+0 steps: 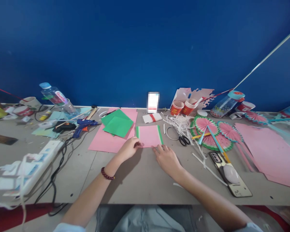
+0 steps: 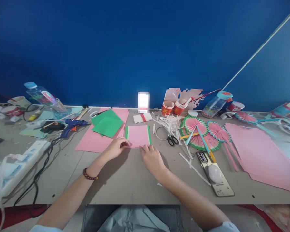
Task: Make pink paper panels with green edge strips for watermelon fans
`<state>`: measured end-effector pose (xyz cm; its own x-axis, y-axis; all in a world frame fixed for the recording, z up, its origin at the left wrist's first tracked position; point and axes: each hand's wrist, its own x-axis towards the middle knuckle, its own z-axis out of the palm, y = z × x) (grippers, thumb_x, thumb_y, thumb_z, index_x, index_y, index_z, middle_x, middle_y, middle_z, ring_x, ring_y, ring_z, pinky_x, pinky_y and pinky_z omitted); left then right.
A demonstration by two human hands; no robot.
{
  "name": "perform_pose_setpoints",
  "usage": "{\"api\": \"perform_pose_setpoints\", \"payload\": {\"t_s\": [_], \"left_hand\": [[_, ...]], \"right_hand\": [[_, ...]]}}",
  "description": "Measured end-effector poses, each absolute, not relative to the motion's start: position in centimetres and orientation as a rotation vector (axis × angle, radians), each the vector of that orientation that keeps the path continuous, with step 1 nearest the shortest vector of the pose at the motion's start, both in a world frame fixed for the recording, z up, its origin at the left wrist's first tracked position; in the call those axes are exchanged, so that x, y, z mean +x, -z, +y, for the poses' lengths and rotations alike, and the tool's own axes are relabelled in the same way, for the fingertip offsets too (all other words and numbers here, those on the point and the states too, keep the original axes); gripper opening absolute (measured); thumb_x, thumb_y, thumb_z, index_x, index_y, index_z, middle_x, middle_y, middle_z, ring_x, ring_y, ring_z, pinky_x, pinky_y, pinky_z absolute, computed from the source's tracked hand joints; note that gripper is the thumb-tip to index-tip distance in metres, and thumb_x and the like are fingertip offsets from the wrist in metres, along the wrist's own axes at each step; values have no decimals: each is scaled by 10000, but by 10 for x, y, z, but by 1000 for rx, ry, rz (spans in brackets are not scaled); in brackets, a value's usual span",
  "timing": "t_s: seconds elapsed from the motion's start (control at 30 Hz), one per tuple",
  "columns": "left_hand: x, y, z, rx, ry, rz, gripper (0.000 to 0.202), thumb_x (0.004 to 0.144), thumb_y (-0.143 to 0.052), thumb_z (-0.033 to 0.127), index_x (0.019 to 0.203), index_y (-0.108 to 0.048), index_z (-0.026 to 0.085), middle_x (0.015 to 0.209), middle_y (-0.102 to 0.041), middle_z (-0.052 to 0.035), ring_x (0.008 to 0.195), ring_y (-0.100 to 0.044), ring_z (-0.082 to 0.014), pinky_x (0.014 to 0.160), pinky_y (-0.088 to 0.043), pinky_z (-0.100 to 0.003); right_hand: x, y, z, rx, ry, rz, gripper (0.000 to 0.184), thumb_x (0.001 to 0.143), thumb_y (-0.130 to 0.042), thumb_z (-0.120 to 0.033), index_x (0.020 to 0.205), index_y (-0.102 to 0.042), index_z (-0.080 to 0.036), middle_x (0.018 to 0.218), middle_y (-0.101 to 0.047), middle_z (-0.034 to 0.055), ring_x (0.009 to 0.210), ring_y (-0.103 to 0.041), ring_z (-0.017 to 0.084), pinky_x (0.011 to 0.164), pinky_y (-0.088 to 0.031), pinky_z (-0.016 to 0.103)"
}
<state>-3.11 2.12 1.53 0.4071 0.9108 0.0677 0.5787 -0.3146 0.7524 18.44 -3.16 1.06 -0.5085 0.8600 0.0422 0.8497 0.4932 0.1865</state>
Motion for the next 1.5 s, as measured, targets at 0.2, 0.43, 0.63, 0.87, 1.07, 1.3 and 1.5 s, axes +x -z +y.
{"api": "perform_pose_setpoints", "payload": {"t_s": [0.2, 0.43, 0.63, 0.87, 1.07, 1.3, 1.5], "left_hand": [[-30, -8, 24, 2041, -638, 1291, 147, 799, -546, 78, 749, -647, 172, 856, -616, -47, 802, -610, -162, 757, -496, -294], [-26, -10, 13, 2211, -587, 1389, 280, 803, -432, -19, 773, -641, 166, 867, -569, -45, 826, -579, -162, 748, -466, -284], [-15, -15, -8, 2633, -399, 1487, 313, 777, -400, -57, 822, -626, 155, 924, -558, -93, 898, -539, -230, 787, -461, -370], [-5, -1, -37, 2822, -156, 1647, 366, 779, -383, -44, 1025, -614, 97, 1019, -588, -136, 961, -552, -260, 853, -457, -408], [1, 5, -47, 2766, -204, 1728, 446, 797, -431, 26, 1231, -529, 67, 1084, -579, -166, 1024, -531, -282, 888, -435, -432], [13, -3, -55, 2646, -315, 1806, 488, 841, -453, 186, 1312, -464, 57, 1112, -553, -161, 1039, -493, -305, 930, -390, -473], [10, -5, -53, 2616, -338, 1755, 467, 829, -472, 186, 1285, -483, 84, 1085, -559, -131, 1028, -494, -289, 911, -410, -451]], "right_hand": [[185, -10, -32, 1524, -292, 2667, 424, 899, -477, -147, 1321, -495, -186, 1141, -586, 133, 986, -553, 236, 772, -473, 346], [185, -12, -32, 1510, -299, 2666, 408, 904, -473, -158, 1310, -500, -174, 1147, -587, 134, 986, -554, 240, 766, -478, 348], [185, -10, -32, 1522, -300, 2686, 401, 897, -486, -156, 1297, -504, -175, 1153, -582, 134, 992, -549, 236, 783, -473, 346], [184, -10, -32, 1530, -300, 2685, 416, 897, -474, -146, 1312, -492, -183, 1124, -585, 126, 978, -544, 230, 775, -464, 335], [185, -9, -32, 1537, -288, 2679, 430, 900, -471, -152, 1328, -479, -189, 1127, -581, 126, 989, -539, 233, 774, -462, 338], [184, -11, -34, 1530, -315, 2675, 422, 905, -461, -159, 1326, -474, -173, 1100, -582, 127, 992, -536, 247, 772, -469, 345], [182, -9, -35, 1555, -332, 2686, 491, 896, -472, -134, 1378, -422, -214, 1120, -582, 123, 1013, -539, 256, 768, -482, 363]]}}
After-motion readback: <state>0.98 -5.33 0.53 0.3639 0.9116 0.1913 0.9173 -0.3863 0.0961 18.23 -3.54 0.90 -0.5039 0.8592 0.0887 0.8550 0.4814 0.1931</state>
